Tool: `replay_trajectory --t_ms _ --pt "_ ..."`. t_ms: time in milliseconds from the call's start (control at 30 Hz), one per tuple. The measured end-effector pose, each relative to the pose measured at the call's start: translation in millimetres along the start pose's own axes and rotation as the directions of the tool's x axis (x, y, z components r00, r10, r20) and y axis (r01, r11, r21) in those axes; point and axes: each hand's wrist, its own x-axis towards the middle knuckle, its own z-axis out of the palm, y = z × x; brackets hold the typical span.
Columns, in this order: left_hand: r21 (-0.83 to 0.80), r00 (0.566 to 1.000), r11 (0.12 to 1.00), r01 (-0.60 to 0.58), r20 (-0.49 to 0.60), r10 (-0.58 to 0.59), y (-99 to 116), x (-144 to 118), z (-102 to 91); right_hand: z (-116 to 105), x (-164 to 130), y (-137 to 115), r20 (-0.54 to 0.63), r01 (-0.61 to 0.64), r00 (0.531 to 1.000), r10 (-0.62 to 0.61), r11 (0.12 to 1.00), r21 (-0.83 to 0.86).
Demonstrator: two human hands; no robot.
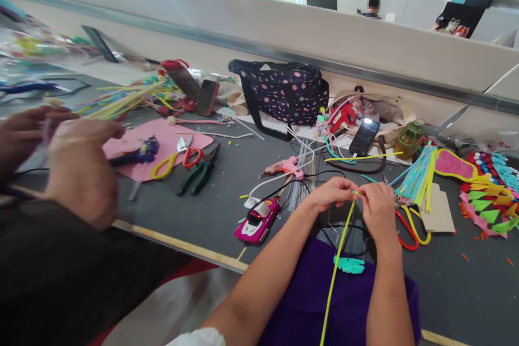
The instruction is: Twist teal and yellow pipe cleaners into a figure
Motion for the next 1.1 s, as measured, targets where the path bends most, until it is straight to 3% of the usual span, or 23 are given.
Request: replay_trajectory --t_ms 167,400,733,1100 --pt "-0.159 0.999 0.987 0.037 0.039 -0.032 1 -2 -1.5 -3 -1 1 0.022 0.007 1.000 -0.008 1.000 0.029" --pt "-0.203 0.998 0.978 0.045 0.040 -0.038 3 -4 -0.7 -3 0 -2 0.042 0.030 0.999 -0.027 0.998 -0.063" --pt "-0.081 1.000 0.997 0.006 0.011 -0.005 -2 -1 -6.7 -3 -2 4 0.006 0.066 0.998 -0.066 0.997 -0.037" --pt "-0.007 0.997 1.000 -0.024 -0.077 0.023 -2 -1 -1.2 0 -4 8 0.015 0.004 1.000 -0.004 1.000 -0.006"
